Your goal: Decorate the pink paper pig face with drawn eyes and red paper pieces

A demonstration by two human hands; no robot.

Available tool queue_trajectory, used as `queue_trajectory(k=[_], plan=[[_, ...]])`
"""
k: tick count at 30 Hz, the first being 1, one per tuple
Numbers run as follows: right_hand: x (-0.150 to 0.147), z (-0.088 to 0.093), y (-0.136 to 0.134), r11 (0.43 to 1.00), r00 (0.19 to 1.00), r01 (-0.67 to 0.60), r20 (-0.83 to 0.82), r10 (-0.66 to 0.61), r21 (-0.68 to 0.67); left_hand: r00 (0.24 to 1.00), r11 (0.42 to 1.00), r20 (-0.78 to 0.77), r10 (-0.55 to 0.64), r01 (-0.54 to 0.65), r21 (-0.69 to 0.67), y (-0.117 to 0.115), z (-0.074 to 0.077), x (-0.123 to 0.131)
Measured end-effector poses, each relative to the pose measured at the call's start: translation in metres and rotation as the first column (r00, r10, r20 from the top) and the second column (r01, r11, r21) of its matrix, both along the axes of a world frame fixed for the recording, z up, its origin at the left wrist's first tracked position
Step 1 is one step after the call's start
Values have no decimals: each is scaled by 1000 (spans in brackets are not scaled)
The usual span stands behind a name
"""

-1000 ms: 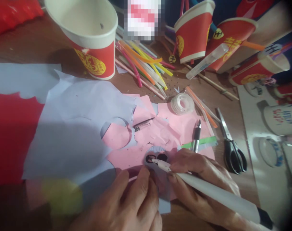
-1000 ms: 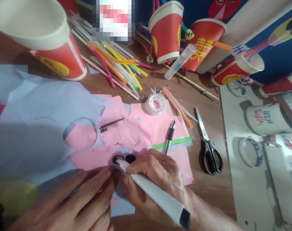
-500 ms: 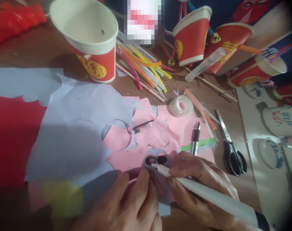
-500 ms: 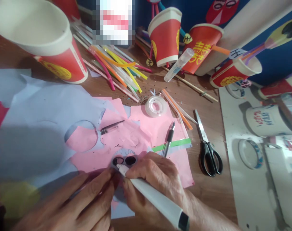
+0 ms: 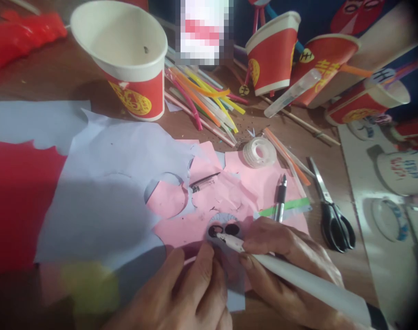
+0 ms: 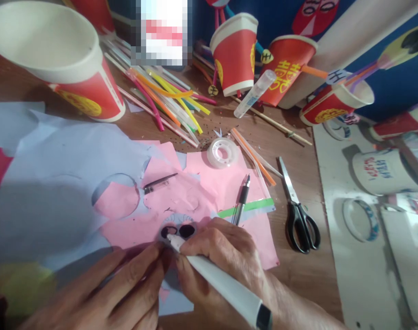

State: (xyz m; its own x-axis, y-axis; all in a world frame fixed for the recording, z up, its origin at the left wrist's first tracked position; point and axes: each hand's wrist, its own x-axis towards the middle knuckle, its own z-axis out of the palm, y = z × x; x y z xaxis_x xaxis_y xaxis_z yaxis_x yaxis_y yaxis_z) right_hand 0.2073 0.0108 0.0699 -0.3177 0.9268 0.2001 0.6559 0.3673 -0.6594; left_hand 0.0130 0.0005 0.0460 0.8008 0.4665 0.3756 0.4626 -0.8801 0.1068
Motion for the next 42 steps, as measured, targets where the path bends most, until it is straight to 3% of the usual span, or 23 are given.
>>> queue_trajectory(k=[7,12,18,31,35,42], plan=[[1,0,-2,1000,999,-14,41,15,-14,998,997,67,-13,8,77,1,-4,-1],[3,-2,-2,999,998,40,40,-40,8,1000,1000,17,7,-7,11,0,-1,-1],[4,-7,0,998,1000,11,10,-12,65,998,998,64,-7,2,67,3,-3,0],[2,0,-5,998,986,53,154,-56,19,998,999,41,40,-40,12,-3,-2,1],[1,-2,-7,995,983,97,152,-102,39,999,999,35,18,-19,26,-2,-1,0],[2,0,-2,999,996,39,77,-41,22,1000,1000,20,9,-10,27,0,0,0]])
